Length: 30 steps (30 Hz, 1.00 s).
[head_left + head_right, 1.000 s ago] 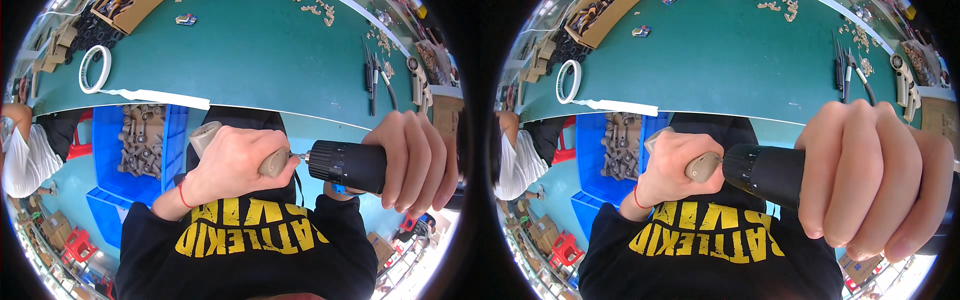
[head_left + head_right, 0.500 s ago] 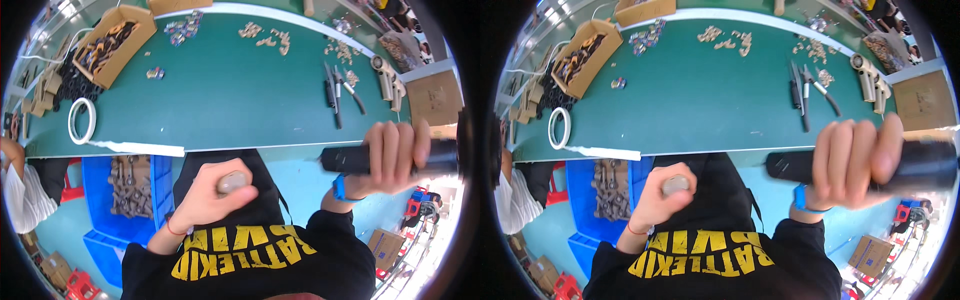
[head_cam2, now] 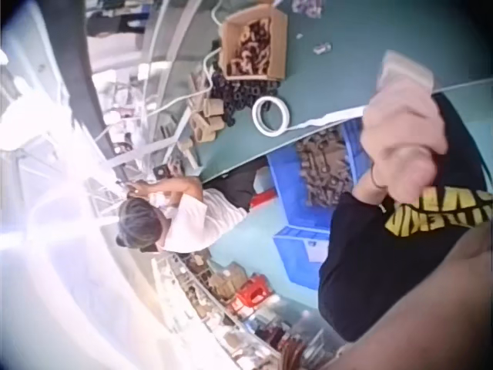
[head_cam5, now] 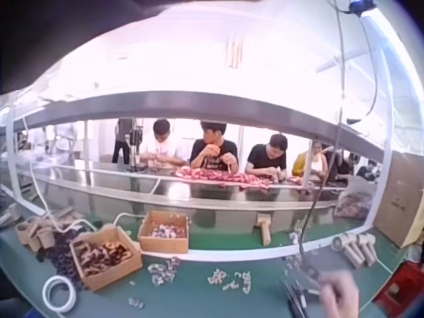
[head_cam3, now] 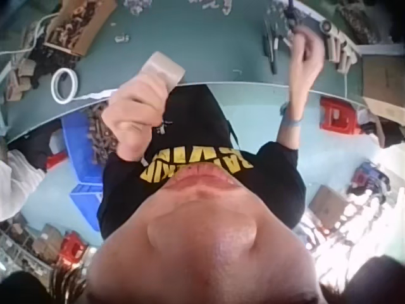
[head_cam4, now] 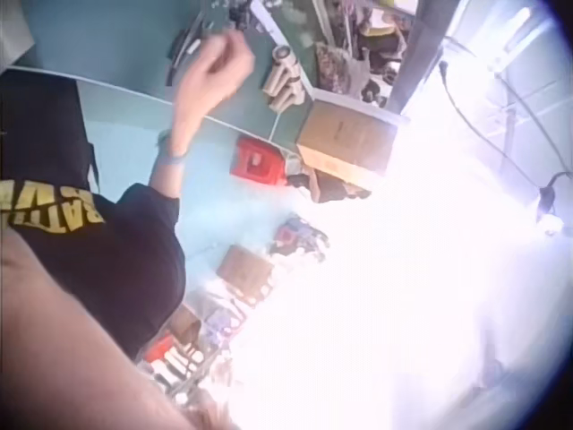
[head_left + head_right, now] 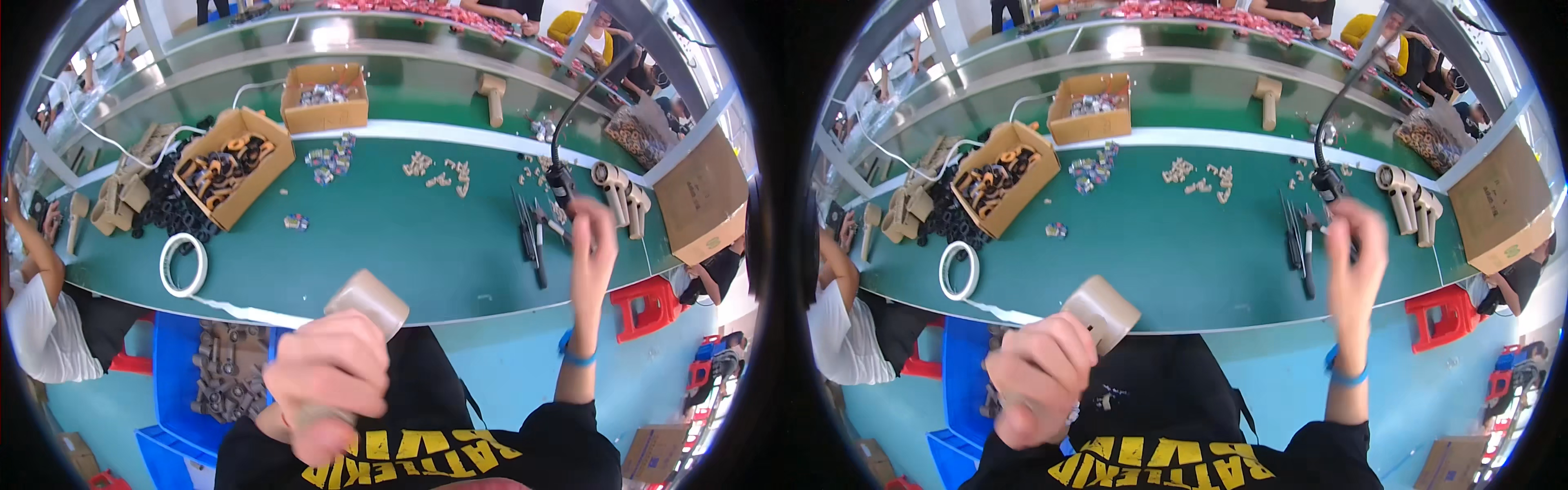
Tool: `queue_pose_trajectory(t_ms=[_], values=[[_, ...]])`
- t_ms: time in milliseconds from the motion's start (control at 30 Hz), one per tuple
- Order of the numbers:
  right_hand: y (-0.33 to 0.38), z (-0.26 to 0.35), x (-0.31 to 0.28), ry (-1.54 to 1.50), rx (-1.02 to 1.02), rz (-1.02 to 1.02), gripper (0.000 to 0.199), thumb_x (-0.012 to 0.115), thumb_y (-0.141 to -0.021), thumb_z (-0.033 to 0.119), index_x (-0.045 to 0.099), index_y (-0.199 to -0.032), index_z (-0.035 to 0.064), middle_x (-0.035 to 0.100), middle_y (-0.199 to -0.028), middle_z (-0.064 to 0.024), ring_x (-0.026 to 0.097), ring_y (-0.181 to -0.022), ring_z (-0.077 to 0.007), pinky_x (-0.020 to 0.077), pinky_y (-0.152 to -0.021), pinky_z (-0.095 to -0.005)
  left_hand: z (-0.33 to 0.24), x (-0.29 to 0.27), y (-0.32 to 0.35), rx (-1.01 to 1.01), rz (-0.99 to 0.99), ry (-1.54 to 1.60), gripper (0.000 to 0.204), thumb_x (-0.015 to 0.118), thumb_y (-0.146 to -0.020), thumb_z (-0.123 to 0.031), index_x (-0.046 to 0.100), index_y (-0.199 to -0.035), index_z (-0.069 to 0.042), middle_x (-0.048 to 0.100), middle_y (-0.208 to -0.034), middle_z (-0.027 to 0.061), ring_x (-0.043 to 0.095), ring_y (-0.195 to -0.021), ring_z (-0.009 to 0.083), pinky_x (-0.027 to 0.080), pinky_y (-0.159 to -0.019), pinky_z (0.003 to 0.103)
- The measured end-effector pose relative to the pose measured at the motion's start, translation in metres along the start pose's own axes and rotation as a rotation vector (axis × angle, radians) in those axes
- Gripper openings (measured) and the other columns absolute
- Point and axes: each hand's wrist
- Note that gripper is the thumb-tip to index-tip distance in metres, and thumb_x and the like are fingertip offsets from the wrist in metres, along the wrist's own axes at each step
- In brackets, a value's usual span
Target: Assembling the internal and external components of a portable handheld fan using an electric screwdriver.
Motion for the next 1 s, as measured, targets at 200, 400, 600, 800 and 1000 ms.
queue_pose_trajectory(t_ms=[200,400,600,800,1000], values=[[0.054,0.096,0.036,-1.486,0.76,1.157,0.071,0.028,-0.1,0.058,0.043,-0.135,-0.0027,0.053,-0.128,-0.0165,0.049,-0.121,-0.0248,0.0363,-0.106,-0.0357,0.024,0.05,-0.024,0.313,0.503,-0.679,0.018,0.074,-0.068,-0.026,0.066,-0.083,-0.019,0.061,-0.094,-0.0009,0.058,-0.088,0.018,0.045,-0.083,0.039],[0.045,0.084,0.023,-1.237,0.505,0.218,0.044,0.064,-0.089,0.041,0.051,-0.111,0.0051,0.06,-0.08,-0.0094,0.06,-0.064,-0.0201,0.0491,-0.054,-0.0294,0.021,0.052,-0.006,0.285,0.479,-0.457,0.023,0.065,-0.073,-0.018,0.06,-0.09,-0.004,0.055,-0.102,0.011,0.053,-0.113,0.0304,0.04,-0.103,0.053],[0.039,0.11,-0.03,-1.291,-0.916,-0.364,0.034,0.049,-0.093,0.028,0.042,-0.064,0.0114,0.042,-0.058,-0.0044,0.042,-0.051,-0.0131,0.0369,-0.043,-0.0228,0.05,0.033,-0.003,-0.064,0.333,-0.648,0.014,0.069,-0.076,-0.006,0.062,-0.087,-0.006,0.061,-0.09,0.0063,0.06,-0.085,0.0245,0.047,-0.073,0.034],[0.029,0.104,-0.008,-1.21,0.152,-0.026,0.05,0.041,-0.1,0.048,0.042,-0.113,-0.0006,0.042,-0.056,-0.0038,0.041,-0.04,-0.016,0.036,-0.036,-0.0293,0.086,0.02,0.014,-0.188,0.293,-0.695,0.01,0.068,-0.079,-0.005,0.061,-0.085,-0.006,0.062,-0.087,0.0064,0.06,-0.082,0.0243,0.048,-0.073,0.034],[0.052,0.06,-0.05,-1.0,-0.382,-0.345,0.028,0.061,-0.086,0.037,0.054,-0.101,0.0144,0.047,-0.062,0.0033,0.044,-0.049,-0.0073,0.036,-0.049,-0.0256,0.103,0.022,0.007,-0.221,0.246,-0.699,0.01,0.068,-0.075,-0.001,0.062,-0.081,-0.005,0.063,-0.084,0.0079,0.061,-0.086,0.0268,0.048,-0.079,0.037]])
Point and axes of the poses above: each hand's wrist, its own y-axis away from the middle knuckle, its own x-axis out of the palm, z = x × y
